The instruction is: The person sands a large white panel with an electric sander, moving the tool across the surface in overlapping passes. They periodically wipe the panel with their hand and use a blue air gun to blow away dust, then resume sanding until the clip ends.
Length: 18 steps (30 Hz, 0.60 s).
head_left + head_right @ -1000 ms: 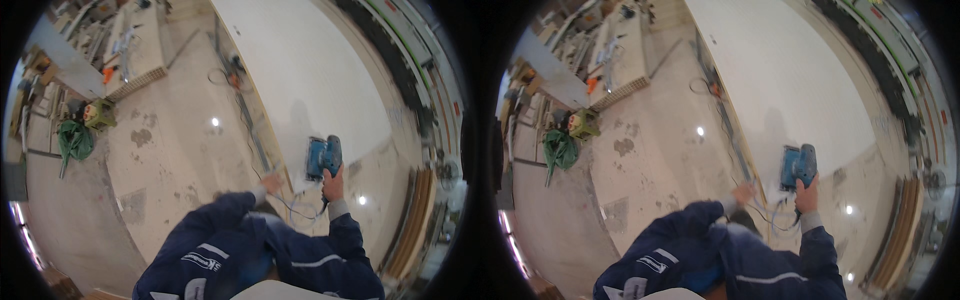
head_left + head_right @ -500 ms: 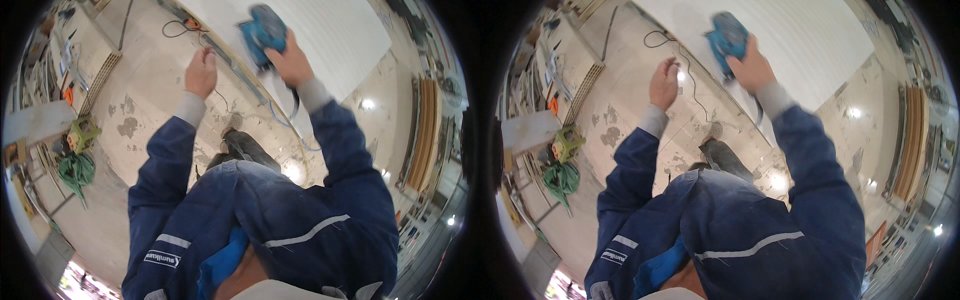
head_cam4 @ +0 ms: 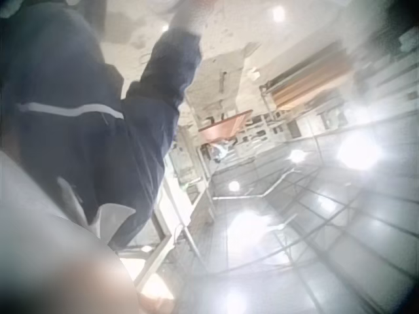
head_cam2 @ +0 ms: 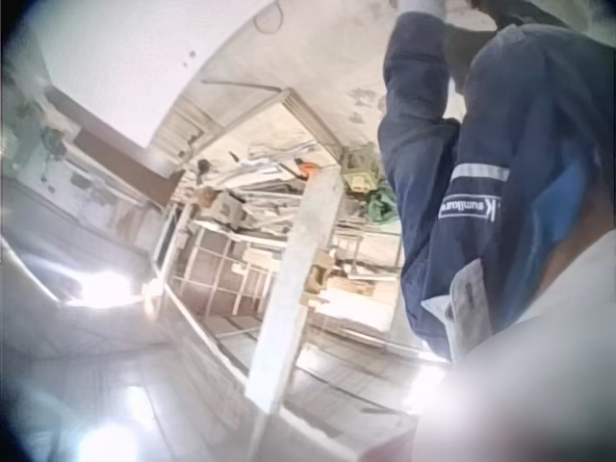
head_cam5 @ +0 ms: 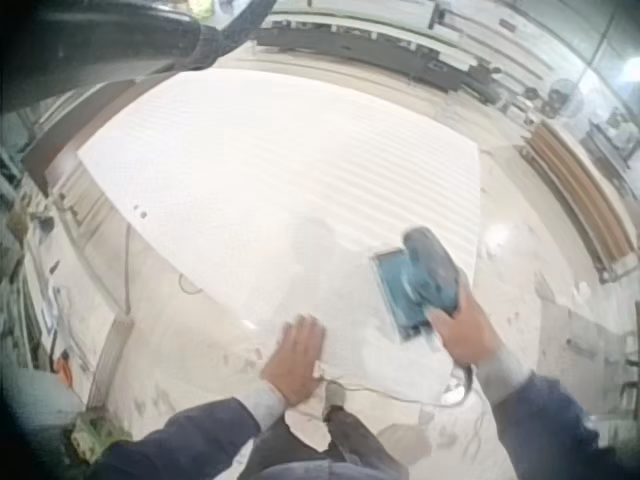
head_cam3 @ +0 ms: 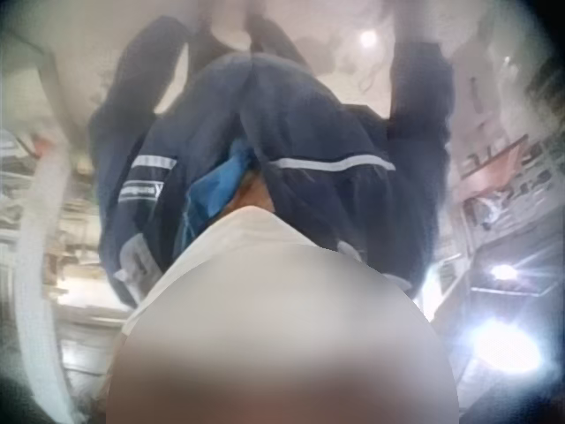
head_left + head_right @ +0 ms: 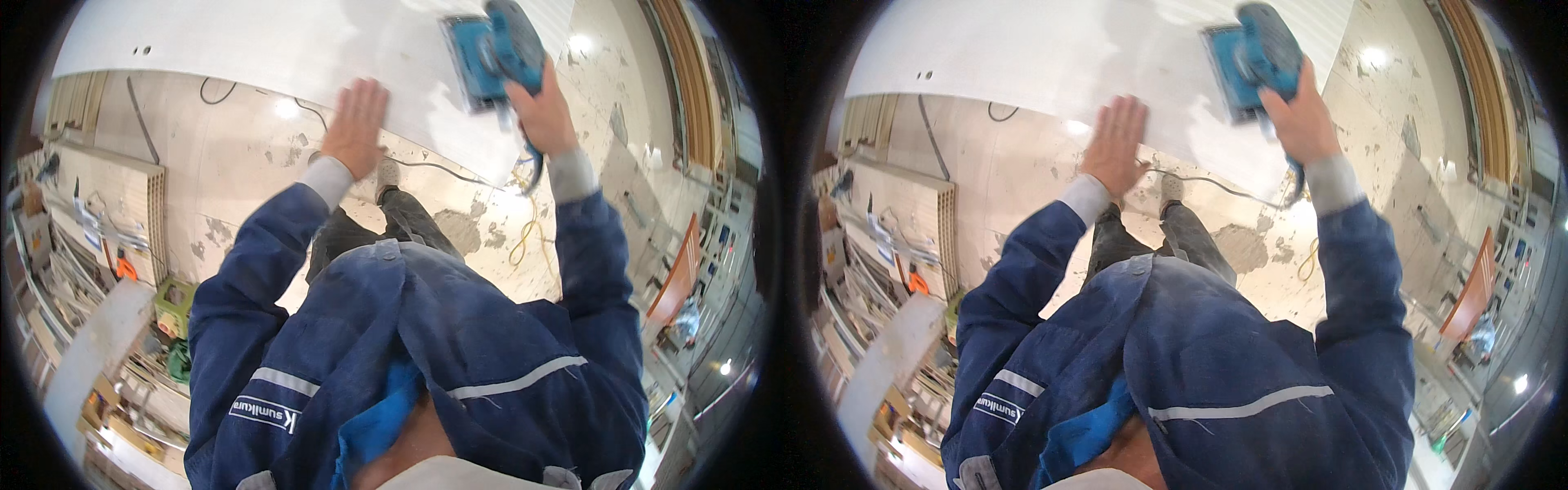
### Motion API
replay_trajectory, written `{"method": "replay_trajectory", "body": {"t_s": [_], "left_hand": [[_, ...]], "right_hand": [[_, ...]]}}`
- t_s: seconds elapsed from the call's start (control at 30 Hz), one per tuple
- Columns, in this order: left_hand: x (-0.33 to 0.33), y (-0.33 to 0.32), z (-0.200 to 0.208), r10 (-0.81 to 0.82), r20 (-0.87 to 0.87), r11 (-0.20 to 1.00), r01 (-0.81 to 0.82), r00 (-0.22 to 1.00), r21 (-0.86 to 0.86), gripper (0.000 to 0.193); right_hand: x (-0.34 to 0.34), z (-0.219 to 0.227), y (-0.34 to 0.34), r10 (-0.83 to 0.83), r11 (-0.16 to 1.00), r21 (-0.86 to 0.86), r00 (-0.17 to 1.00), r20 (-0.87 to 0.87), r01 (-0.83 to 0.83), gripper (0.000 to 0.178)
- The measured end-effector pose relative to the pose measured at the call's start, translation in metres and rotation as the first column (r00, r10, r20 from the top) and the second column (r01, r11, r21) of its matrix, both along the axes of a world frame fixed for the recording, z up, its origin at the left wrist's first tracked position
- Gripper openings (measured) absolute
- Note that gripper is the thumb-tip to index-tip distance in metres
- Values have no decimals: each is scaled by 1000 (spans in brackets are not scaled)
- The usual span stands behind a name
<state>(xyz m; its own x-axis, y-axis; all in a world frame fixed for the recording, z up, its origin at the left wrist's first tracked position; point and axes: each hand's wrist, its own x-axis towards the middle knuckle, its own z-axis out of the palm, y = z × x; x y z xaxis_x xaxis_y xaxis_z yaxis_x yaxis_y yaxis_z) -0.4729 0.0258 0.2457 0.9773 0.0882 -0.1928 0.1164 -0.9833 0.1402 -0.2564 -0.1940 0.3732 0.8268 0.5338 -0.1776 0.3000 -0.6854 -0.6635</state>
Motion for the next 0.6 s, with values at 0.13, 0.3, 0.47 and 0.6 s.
{"method": "replay_trajectory", "body": {"t_s": [0.13, 0.3, 0.47, 0.6], "left_hand": [[-3, -13, -3, -398, 96, 896, 409, 912, -173, 101], [-17, 45, -13, -456, 79, 873, 463, 886, -151, 96], [-36, 164, -25, -221, 112, 951, 240, 969, -194, 87], [-41, 262, -21, -69, 179, 993, 84, 981, -77, 79]], "right_hand": [[-84, 8, -44, -297, 953, 29, 947, -120, 302, 80], [-162, 17, -20, -675, 738, -257, 692, -256, 624, 86], [-171, 8, 65, -501, 866, -118, 839, -211, 487, 92], [-165, 2, 153, -201, 979, -80, 958, -206, 188, 97]]}}
